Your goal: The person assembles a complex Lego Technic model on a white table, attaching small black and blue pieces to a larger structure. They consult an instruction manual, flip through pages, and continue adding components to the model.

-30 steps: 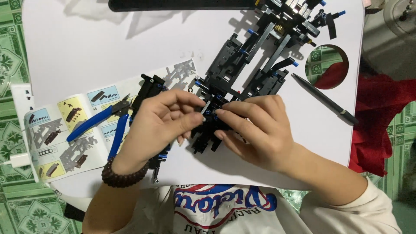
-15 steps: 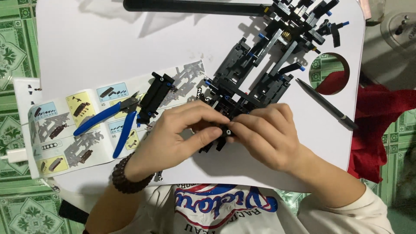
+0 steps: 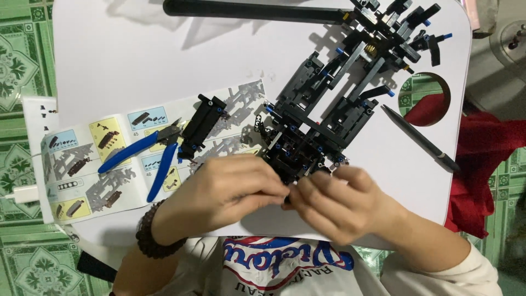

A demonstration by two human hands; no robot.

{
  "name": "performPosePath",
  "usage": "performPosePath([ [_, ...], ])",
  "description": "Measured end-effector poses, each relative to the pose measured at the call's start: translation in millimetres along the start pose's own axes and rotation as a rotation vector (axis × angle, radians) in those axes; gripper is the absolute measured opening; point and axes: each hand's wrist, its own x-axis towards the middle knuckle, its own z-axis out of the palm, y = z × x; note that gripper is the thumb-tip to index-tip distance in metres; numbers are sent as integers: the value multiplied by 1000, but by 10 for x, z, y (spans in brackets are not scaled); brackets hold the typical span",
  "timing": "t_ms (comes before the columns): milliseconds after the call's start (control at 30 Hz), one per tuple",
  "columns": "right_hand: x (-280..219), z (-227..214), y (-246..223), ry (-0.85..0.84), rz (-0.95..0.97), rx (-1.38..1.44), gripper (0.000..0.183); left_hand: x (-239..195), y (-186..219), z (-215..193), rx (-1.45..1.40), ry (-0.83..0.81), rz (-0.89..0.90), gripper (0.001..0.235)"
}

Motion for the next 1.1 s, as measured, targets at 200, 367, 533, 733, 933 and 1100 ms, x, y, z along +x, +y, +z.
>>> performPosePath([
  [200, 209, -121, 27, -101, -71, 32, 15, 8, 11, -1, 134, -136, -19, 4],
  [367, 242, -200, 43, -180, -91, 63, 12, 9, -14, 16, 132, -250, -5, 10],
  [533, 285, -251, 82, -208, 2, 378, 10, 29, 30, 43, 131, -269, 11, 12],
  [733, 291, -275, 99, -121, 180, 929, 17, -60, 104, 147, -36, -265, -58, 12],
  [933, 310, -248, 20, -119, 468, 1193, 12, -299, 5, 317, -297, 18, -98, 6],
  [1100, 338, -274, -39, -331, 671, 1641, 8, -430, 77, 390, -159, 89, -174, 28],
])
